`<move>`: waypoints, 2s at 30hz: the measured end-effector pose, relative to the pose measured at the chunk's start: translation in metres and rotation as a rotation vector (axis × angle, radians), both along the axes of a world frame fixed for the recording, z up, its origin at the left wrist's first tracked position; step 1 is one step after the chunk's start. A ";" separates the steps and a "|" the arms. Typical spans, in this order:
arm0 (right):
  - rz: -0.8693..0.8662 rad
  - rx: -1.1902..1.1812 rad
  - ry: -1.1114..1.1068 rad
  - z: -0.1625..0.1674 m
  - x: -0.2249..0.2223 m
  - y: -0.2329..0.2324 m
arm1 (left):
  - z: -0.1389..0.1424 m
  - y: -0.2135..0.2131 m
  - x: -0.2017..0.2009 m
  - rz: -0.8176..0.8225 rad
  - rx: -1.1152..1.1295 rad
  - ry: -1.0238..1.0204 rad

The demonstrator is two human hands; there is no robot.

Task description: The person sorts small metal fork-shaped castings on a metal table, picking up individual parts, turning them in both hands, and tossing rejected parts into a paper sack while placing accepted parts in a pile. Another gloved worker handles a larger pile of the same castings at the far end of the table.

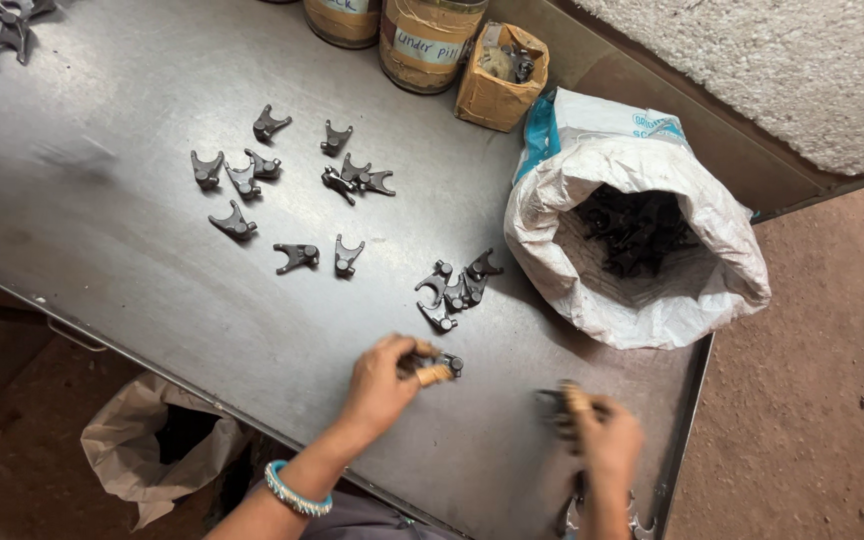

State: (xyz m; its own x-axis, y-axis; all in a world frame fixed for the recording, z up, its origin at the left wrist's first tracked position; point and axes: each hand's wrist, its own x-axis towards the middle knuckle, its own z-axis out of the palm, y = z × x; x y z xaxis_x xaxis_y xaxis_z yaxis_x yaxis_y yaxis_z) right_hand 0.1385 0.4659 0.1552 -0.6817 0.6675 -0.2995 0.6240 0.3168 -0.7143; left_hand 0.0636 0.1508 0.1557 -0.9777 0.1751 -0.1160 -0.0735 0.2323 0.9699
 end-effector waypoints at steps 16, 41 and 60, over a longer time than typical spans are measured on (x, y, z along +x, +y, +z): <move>0.857 0.346 0.478 0.002 -0.041 -0.138 | -0.007 0.009 -0.051 -0.148 -0.390 0.374; 0.167 -1.189 0.241 -0.057 0.006 -0.091 | -0.044 0.004 0.030 -0.098 0.421 -0.404; 0.587 0.011 0.472 -0.027 -0.035 -0.130 | -0.014 -0.015 0.017 0.075 0.109 -0.084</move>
